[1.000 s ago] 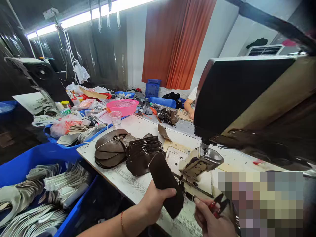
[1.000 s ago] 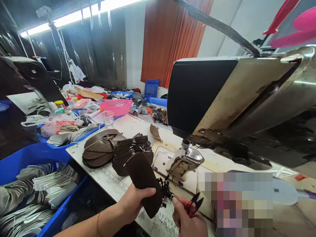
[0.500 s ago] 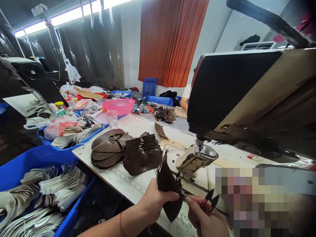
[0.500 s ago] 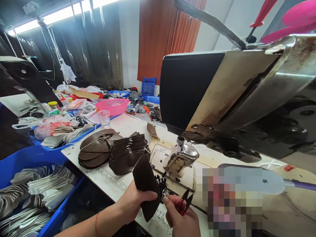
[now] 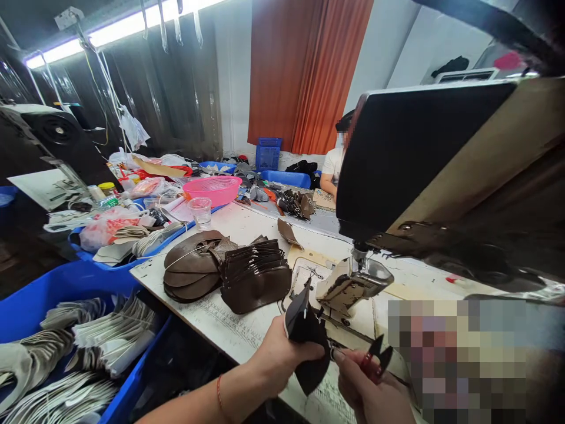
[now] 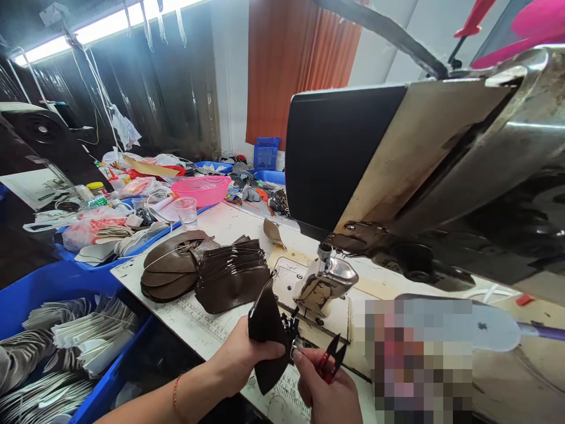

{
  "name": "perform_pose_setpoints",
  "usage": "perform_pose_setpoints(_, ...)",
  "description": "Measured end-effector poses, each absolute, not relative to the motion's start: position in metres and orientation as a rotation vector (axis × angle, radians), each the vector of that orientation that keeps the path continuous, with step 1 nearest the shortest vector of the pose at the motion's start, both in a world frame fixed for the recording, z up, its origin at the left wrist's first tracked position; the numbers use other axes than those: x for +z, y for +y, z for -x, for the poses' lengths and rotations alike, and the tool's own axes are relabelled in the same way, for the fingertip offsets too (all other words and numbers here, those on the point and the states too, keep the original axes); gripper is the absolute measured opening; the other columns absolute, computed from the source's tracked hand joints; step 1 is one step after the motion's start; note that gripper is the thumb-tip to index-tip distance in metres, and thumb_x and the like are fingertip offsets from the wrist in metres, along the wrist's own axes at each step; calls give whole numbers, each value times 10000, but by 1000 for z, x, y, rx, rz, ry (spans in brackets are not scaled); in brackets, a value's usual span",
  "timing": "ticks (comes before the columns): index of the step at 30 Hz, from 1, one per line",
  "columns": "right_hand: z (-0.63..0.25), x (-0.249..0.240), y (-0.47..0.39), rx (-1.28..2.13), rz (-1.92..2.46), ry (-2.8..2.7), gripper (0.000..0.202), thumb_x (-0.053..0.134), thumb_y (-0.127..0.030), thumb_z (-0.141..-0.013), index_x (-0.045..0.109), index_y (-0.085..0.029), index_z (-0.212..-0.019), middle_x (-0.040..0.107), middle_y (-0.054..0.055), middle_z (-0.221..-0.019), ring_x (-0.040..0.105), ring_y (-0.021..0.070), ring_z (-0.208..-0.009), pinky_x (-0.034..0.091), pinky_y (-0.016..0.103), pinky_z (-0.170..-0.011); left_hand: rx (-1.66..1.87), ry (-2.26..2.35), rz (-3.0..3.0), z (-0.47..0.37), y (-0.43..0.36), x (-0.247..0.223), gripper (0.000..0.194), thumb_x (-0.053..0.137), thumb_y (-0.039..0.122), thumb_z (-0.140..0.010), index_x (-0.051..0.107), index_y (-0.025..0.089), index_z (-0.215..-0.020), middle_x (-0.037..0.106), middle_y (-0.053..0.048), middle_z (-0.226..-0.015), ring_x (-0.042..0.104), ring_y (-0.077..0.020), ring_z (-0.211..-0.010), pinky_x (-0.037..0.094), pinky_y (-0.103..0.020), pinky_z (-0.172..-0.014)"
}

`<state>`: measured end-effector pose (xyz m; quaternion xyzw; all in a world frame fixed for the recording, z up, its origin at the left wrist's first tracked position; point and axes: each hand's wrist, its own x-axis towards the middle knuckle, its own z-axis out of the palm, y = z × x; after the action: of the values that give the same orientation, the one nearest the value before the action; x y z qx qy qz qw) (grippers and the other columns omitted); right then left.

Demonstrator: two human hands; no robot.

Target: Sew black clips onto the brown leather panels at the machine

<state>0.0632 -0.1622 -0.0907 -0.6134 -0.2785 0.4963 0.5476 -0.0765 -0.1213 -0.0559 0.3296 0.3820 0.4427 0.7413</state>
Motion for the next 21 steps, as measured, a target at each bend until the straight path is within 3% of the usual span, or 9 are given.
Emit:
perform_pose_setpoints(3, -66, -89, -159, 1121, 1485, -733, 401, 792, -518, -566, 619, -163, -639, 457, -41, -455, 393, 96, -409, 327, 232, -374, 977, 822, -762, 76, -118, -52, 230, 697, 68, -499, 651, 118, -718, 609, 18, -650, 498, -109, -622, 407, -230, -607)
perform_pose_setpoints(6, -75, -80, -150, 961, 1488, -919, 371, 783, -486, -594, 664, -175, -756, 624, 20, -585, 567, 163, -514, 453, 250, -446, 976, 830, -773, 74, -109, -50, 244, 691, 63, -489, 652, 112, -725, 608, 14, -651, 497, -111, -615, 401, -230, -591)
perform_pose_setpoints(11, -105, -54, -126, 557, 1329, -1656, 170, 684, -290, -718, 725, -257, -880, 725, 26, -864, 675, 170, -694, 524, 197, -539, 946, 857, -708, 65, -86, -33, 290, 706, 91, -465, 676, 86, -754, 650, -38, -706, 556, -155, -655, 446, -283, -649)
perform_pose_setpoints(14, -122, -39, -113, 245, 1168, -1930, 334, 567, -169, -762, 705, -323, -1023, 710, 2, -1022, 686, 169, -852, 556, 211, -663, 924, 795, -692, 58, -72, -17, 280, 710, 91, -448, 673, 86, -725, 644, -36, -683, 557, -148, -633, 450, -286, -651)
perform_pose_setpoints(18, -133, -32, -110, 61, 1318, -1753, 222, 554, -285, -824, 675, -280, -1010, 691, 49, -1041, 667, 208, -928, 547, 239, -631, 954, 807, -656, 62, -56, -3, 242, 716, 89, -435, 655, 98, -668, 639, -34, -648, 564, -150, -616, 445, -279, -622)
perform_pose_setpoints(21, -135, -45, -116, 25, 1460, -1633, 185, 571, -373, -842, 685, -262, -936, 709, 57, -875, 671, 213, -763, 529, 275, -618, 1029, 833, -609, 81, -51, -9, 244, 740, 96, -450, 651, 113, -677, 637, -20, -639, 572, -147, -616, 453, -278, -625)
